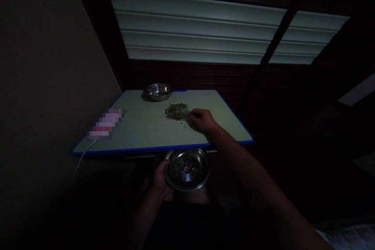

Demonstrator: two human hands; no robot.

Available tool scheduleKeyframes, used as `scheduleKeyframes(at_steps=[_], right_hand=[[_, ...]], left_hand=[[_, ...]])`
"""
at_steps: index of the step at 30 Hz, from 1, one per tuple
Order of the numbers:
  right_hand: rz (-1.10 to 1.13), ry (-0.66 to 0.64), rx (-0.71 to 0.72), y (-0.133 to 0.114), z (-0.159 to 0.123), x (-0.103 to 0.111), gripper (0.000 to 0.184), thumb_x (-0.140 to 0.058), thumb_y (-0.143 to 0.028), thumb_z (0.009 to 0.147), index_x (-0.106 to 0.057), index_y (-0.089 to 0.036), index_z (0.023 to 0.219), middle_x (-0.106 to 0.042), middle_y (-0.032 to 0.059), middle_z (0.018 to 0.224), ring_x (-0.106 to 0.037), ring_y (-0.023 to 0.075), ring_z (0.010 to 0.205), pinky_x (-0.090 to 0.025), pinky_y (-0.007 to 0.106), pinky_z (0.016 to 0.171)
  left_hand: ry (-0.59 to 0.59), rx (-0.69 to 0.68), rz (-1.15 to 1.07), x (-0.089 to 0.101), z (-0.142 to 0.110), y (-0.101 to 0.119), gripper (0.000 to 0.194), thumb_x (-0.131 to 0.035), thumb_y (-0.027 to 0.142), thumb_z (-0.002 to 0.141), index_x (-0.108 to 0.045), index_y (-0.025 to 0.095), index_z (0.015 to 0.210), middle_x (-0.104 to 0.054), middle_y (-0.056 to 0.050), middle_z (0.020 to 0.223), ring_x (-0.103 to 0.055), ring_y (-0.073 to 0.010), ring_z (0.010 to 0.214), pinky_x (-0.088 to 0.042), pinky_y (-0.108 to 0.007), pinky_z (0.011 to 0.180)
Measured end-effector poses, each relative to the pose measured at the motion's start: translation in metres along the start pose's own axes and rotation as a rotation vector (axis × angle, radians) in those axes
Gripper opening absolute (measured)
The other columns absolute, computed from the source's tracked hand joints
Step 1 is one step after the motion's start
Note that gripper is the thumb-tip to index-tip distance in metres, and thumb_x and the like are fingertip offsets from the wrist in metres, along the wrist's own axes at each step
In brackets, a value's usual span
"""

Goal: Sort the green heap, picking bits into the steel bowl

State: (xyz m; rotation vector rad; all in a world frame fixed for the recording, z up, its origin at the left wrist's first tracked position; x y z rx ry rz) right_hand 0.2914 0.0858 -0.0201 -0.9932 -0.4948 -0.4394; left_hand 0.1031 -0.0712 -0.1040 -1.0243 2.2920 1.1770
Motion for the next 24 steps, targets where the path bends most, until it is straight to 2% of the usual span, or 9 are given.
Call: scheduleKeyframes(at_steps=[11,16,24], right_hand=[[0.006,0.000,0.015,-0.0009,0.0003,-0.0007,0.017,-0.061,-0.023,0.079,-0.074,-0.018,0.089,-0.075,0.0036,0.086,-0.066,0.0159,0.079,-0.049,0.028,0.078],[0.058,-0.004,-0.004,-0.0014,0.0005,-0.0007,0.015,-0.062,-0.022,0.078,-0.074,-0.019,0.086,-0.074,0.0026,0.083,-0.065,0.0145,0.077,-0.049,0.026,0.076],[0.058,-0.014,0.012,-0.0020,0.0011,-0.0002,0.015,-0.064,-0.022,0.078,-0.075,-0.020,0.088,-0.075,0.0034,0.087,-0.066,0.0163,0.080,-0.049,0.029,0.080]], left_hand=[[-0.001,-0.009,0.016,0.0060,0.0080,-0.0030,0.012,-0.065,0.024,0.067,-0.067,0.013,0.070,-0.069,-0.006,0.061,-0.064,-0.0200,0.057,-0.051,-0.030,0.056],[0.015,-0.026,0.004,0.0047,0.0064,-0.0020,0.014,-0.065,0.022,0.066,-0.069,0.013,0.076,-0.072,-0.007,0.068,-0.066,-0.0214,0.064,-0.053,-0.031,0.061],[0.002,-0.004,0.003,0.0010,0.0025,-0.0005,0.012,-0.063,0.023,0.068,-0.069,0.013,0.072,-0.072,-0.008,0.067,-0.067,-0.0216,0.064,-0.054,-0.031,0.060]])
Point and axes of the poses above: each hand's wrist, its own z-axis towards the middle knuckle, its own x-axis out of the back of the hand, y = z × x, the point moved 1 cm from there along z, towards the middle knuckle
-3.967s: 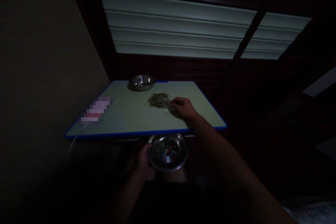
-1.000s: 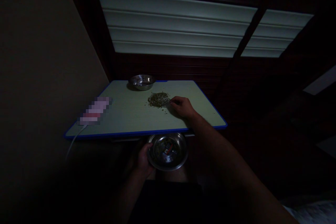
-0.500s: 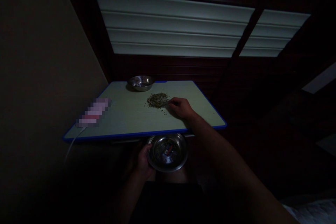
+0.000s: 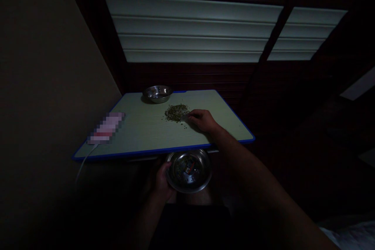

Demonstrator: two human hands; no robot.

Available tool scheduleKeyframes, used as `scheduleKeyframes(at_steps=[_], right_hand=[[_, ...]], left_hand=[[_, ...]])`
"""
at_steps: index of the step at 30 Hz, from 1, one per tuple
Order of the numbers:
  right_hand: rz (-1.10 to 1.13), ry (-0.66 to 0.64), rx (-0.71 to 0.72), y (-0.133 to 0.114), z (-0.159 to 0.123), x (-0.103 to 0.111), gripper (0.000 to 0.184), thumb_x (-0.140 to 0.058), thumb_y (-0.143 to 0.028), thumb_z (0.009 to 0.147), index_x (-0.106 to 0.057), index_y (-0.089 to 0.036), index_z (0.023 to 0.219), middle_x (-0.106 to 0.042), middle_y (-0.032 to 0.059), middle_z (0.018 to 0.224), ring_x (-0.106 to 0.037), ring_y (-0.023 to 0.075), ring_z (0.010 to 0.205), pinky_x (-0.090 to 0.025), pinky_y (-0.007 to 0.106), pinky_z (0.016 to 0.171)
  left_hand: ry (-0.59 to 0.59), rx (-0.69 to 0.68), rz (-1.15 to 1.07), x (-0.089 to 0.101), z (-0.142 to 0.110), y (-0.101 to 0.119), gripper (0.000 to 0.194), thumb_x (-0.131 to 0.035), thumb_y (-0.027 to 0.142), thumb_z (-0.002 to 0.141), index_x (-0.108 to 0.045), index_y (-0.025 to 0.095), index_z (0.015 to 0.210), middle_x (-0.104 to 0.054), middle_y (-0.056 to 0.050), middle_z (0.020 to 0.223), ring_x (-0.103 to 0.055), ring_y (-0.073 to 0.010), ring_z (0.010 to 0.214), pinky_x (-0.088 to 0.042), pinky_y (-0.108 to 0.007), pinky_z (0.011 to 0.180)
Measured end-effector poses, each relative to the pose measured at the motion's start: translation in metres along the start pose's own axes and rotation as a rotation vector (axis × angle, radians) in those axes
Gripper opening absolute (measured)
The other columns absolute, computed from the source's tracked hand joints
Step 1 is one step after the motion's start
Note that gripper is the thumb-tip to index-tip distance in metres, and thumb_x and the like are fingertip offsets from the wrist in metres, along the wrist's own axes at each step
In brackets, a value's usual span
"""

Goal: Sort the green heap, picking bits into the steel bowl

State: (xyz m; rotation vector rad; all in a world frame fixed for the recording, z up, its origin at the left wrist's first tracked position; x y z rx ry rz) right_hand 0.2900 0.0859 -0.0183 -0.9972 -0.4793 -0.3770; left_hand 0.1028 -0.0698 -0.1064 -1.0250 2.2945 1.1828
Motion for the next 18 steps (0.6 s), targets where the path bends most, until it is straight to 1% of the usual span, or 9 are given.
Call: scheduleKeyframes(at_steps=[4,9,13,15,18], right_hand=[[0.011,-0.011,-0.013,-0.0003,-0.0004,-0.0006,0.015,-0.064,-0.022,0.077,-0.076,-0.019,0.087,-0.075,0.0035,0.087,-0.066,0.0161,0.080,-0.049,0.029,0.078],[0.054,-0.013,-0.035,-0.0027,-0.0011,-0.0002,0.016,-0.063,-0.021,0.076,-0.075,-0.017,0.085,-0.074,0.0037,0.082,-0.066,0.0156,0.077,-0.049,0.029,0.076],[0.070,-0.001,-0.048,-0.0045,-0.0015,-0.0002,0.018,-0.062,-0.018,0.075,-0.075,-0.017,0.086,-0.075,0.0042,0.084,-0.066,0.0160,0.078,-0.050,0.029,0.078],[0.075,-0.011,-0.054,-0.0051,-0.0016,-0.0003,0.020,-0.061,-0.016,0.075,-0.076,-0.017,0.088,-0.075,0.0042,0.086,-0.067,0.0161,0.080,-0.051,0.030,0.080],[0.070,-0.030,-0.069,-0.0052,-0.0019,-0.0002,0.023,-0.060,-0.014,0.075,-0.076,-0.018,0.093,-0.076,0.0045,0.091,-0.067,0.0157,0.083,-0.050,0.029,0.083]], left_hand=[[0.016,0.013,0.005,-0.0010,-0.0012,0.0004,0.013,-0.061,0.022,0.069,-0.069,0.011,0.071,-0.071,-0.009,0.066,-0.067,-0.0212,0.064,-0.054,-0.030,0.061],[0.008,0.002,0.011,0.0004,0.0002,-0.0001,0.012,-0.064,0.022,0.068,-0.069,0.013,0.072,-0.072,-0.007,0.066,-0.067,-0.0218,0.064,-0.054,-0.031,0.059],[0.005,0.004,0.014,0.0001,0.0001,-0.0001,0.012,-0.061,0.022,0.069,-0.069,0.012,0.070,-0.071,-0.008,0.064,-0.066,-0.0209,0.061,-0.053,-0.030,0.058],[0.013,0.009,0.016,-0.0002,-0.0003,0.0002,0.013,-0.060,0.021,0.070,-0.068,0.012,0.067,-0.070,-0.008,0.061,-0.065,-0.0199,0.058,-0.053,-0.030,0.057],[0.014,0.026,0.018,-0.0010,-0.0011,0.0005,0.014,-0.060,0.022,0.071,-0.068,0.011,0.067,-0.071,-0.009,0.062,-0.066,-0.0208,0.060,-0.053,-0.031,0.059]])
Point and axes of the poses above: each hand's wrist, its own z-axis towards the middle knuckle, its own x-axis out of the back of the hand, y = z × x, the point moved 1 cm from there along z, towards the middle knuckle
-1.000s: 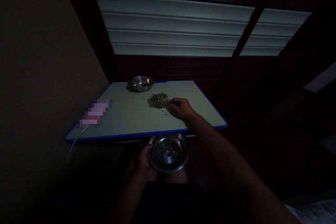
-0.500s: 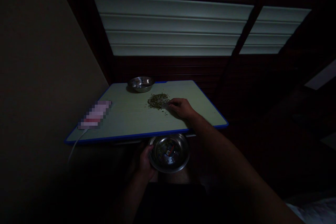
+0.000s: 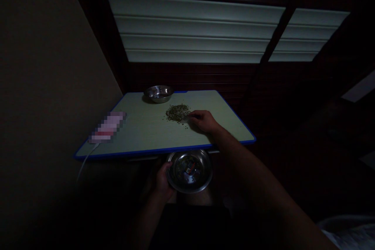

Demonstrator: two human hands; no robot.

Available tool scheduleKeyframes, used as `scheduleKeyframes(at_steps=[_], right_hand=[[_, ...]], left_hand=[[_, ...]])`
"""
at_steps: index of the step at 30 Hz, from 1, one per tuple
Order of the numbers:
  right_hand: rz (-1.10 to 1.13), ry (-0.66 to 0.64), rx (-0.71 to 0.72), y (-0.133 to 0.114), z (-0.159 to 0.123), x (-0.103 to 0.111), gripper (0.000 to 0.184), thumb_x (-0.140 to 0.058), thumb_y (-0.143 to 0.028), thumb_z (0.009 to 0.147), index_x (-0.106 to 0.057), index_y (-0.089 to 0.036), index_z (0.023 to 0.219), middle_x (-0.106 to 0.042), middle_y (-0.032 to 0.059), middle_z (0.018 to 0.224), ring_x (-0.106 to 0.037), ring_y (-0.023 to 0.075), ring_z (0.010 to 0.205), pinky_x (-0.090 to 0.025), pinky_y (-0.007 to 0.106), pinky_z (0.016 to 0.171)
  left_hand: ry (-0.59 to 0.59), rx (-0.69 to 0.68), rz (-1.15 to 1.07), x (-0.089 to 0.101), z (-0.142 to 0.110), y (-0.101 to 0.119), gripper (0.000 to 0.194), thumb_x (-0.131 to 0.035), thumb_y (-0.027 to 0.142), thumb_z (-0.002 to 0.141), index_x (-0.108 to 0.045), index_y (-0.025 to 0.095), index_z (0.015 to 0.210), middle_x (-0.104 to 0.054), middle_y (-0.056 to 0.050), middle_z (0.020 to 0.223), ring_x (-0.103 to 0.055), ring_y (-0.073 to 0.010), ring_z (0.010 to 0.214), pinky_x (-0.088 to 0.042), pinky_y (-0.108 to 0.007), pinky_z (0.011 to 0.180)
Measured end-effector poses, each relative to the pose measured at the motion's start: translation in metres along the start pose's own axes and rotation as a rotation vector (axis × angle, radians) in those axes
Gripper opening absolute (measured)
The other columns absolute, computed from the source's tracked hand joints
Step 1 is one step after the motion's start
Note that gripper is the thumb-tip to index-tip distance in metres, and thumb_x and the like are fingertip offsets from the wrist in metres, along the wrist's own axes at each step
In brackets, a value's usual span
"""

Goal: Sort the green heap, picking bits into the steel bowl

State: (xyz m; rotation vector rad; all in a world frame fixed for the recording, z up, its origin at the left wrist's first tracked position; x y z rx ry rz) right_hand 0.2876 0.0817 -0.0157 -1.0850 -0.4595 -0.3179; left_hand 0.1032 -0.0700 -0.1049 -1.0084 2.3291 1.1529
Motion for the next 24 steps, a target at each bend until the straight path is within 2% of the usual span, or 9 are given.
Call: scheduleKeyframes(at_steps=[2,6,9,13,19,24], right_hand=[[-0.023,-0.001,-0.011,0.000,0.000,0.000,0.026,-0.061,-0.014,0.076,-0.075,-0.017,0.097,-0.075,0.0044,0.090,-0.066,0.0148,0.081,-0.049,0.028,0.082],[-0.056,-0.001,-0.030,0.001,0.000,0.001,0.032,-0.062,-0.016,0.077,-0.072,-0.016,0.107,-0.071,0.0013,0.076,-0.058,0.0109,0.066,-0.046,0.023,0.068],[-0.069,-0.012,-0.048,0.000,0.001,0.001,0.032,-0.064,-0.017,0.076,-0.072,-0.016,0.107,-0.068,-0.0002,0.071,-0.055,0.0097,0.062,-0.043,0.021,0.064],[-0.101,-0.043,-0.090,-0.003,0.003,0.002,0.033,-0.068,-0.019,0.075,-0.073,-0.016,0.108,-0.067,-0.0009,0.070,-0.055,0.0098,0.063,-0.043,0.021,0.065],[-0.175,-0.080,-0.069,-0.008,0.006,0.003,0.033,-0.071,-0.019,0.074,-0.074,-0.017,0.107,-0.073,0.0028,0.089,-0.062,0.0129,0.079,-0.046,0.024,0.079],[-0.225,-0.142,-0.089,-0.010,0.005,0.001,0.038,-0.074,-0.026,0.074,-0.073,-0.017,0.111,-0.071,0.0013,0.081,-0.060,0.0120,0.072,-0.046,0.023,0.075]], left_hand=[[-0.002,0.006,-0.003,-0.001,-0.001,0.000,0.014,-0.060,0.022,0.071,-0.068,0.011,0.068,-0.071,-0.009,0.064,-0.066,-0.0214,0.062,-0.054,-0.032,0.060],[0.006,0.000,-0.008,-0.004,-0.003,0.001,0.014,-0.058,0.020,0.072,-0.069,0.012,0.071,-0.071,-0.008,0.064,-0.067,-0.0214,0.062,-0.053,-0.030,0.057],[0.006,-0.002,-0.023,-0.006,-0.004,0.002,0.015,-0.057,0.019,0.072,-0.070,0.012,0.073,-0.072,-0.008,0.065,-0.067,-0.0214,0.061,-0.053,-0.030,0.057],[0.004,0.018,-0.011,-0.005,-0.004,0.002,0.016,-0.057,0.021,0.073,-0.069,0.012,0.071,-0.071,-0.008,0.063,-0.065,-0.0205,0.058,-0.052,-0.030,0.055],[-0.003,-0.044,-0.007,-0.001,-0.001,0.000,0.015,-0.060,0.020,0.070,-0.070,0.010,0.074,-0.072,-0.009,0.067,-0.066,-0.0215,0.061,-0.052,-0.031,0.057],[-0.015,-0.024,-0.003,0.001,0.001,0.000,0.015,-0.062,0.022,0.068,-0.070,0.012,0.075,-0.072,-0.008,0.066,-0.066,-0.0218,0.062,-0.053,-0.031,0.058]])
Point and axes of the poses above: each hand's wrist, its own z-axis towards the middle knuckle, its own x-axis out of the back of the hand, y = z × x, the point moved 1 cm from there along z, towards the middle knuckle
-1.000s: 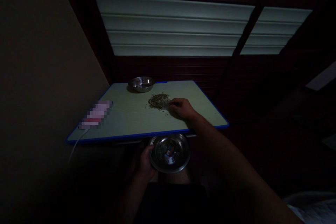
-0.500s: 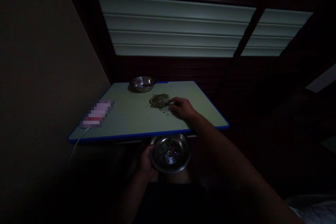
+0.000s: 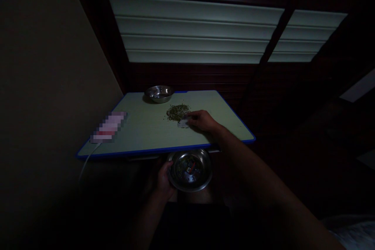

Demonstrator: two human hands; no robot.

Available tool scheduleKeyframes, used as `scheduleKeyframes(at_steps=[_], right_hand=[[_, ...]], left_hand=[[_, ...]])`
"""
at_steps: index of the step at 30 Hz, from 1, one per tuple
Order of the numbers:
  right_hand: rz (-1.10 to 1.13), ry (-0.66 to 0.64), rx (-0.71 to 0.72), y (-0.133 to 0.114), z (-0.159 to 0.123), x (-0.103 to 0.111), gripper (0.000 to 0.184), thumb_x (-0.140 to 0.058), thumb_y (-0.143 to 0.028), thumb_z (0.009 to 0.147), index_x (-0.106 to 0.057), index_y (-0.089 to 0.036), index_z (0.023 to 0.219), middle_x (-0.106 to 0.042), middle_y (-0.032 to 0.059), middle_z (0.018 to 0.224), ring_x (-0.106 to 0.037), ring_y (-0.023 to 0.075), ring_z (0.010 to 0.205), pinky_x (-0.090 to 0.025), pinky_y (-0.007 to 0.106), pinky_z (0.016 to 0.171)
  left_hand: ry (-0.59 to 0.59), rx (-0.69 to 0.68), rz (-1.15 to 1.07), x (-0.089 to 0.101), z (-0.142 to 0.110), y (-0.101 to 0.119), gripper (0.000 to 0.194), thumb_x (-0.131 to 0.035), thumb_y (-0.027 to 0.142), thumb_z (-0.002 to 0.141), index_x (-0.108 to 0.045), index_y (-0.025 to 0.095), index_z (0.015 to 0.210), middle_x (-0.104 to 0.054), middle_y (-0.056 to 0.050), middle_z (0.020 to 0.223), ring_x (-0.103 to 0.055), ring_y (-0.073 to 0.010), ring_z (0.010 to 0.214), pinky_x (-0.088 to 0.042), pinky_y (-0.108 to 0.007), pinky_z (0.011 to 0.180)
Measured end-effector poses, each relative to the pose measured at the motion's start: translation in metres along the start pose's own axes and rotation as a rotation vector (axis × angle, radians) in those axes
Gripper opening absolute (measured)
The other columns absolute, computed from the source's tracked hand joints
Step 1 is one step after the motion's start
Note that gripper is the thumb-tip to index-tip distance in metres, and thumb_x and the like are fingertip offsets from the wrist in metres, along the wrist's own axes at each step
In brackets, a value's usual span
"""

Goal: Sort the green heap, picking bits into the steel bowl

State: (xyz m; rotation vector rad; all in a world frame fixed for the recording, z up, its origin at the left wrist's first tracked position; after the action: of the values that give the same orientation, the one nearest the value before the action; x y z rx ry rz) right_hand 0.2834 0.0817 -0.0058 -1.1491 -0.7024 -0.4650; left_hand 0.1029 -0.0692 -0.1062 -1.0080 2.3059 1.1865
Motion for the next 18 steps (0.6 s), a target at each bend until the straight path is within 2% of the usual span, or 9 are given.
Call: scheduleKeyframes(at_steps=[4,8,18], right_hand=[[0.009,-0.049,-0.012,-0.002,-0.003,-0.001,0.040,-0.074,-0.028,0.074,-0.073,-0.016,0.112,-0.069,0.0003,0.078,-0.058,0.0109,0.069,-0.044,0.022,0.070],[0.007,-0.101,-0.015,-0.005,-0.008,0.000,0.042,-0.073,-0.028,0.075,-0.072,-0.015,0.115,-0.068,0.0003,0.076,-0.055,0.0101,0.066,-0.043,0.021,0.066],[0.065,-0.164,-0.019,-0.015,-0.020,0.002,0.042,-0.073,-0.026,0.075,-0.071,-0.014,0.115,-0.074,0.0045,0.088,-0.062,0.0133,0.074,-0.046,0.022,0.071]], left_hand=[[0.011,0.002,0.001,0.002,0.002,-0.001,0.017,-0.065,0.024,0.067,-0.070,0.012,0.078,-0.072,-0.008,0.070,-0.068,-0.0248,0.069,-0.054,-0.035,0.064],[0.006,0.000,-0.006,0.003,0.003,-0.002,0.014,-0.064,0.023,0.068,-0.069,0.012,0.074,-0.072,-0.008,0.070,-0.067,-0.0227,0.066,-0.054,-0.033,0.062],[-0.007,0.002,-0.002,0.002,0.000,0.000,0.020,-0.063,0.024,0.069,-0.071,0.012,0.082,-0.074,-0.010,0.076,-0.070,-0.0256,0.073,-0.054,-0.033,0.062]])
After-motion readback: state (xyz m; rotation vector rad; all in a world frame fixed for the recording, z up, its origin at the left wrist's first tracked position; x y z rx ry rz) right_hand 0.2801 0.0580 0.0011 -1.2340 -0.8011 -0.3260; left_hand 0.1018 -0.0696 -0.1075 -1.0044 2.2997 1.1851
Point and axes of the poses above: each hand's wrist, its own z-axis towards the middle knuckle, its own x-axis out of the back of the hand, y = z × x, the point moved 1 cm from there along z, towards the middle knuckle
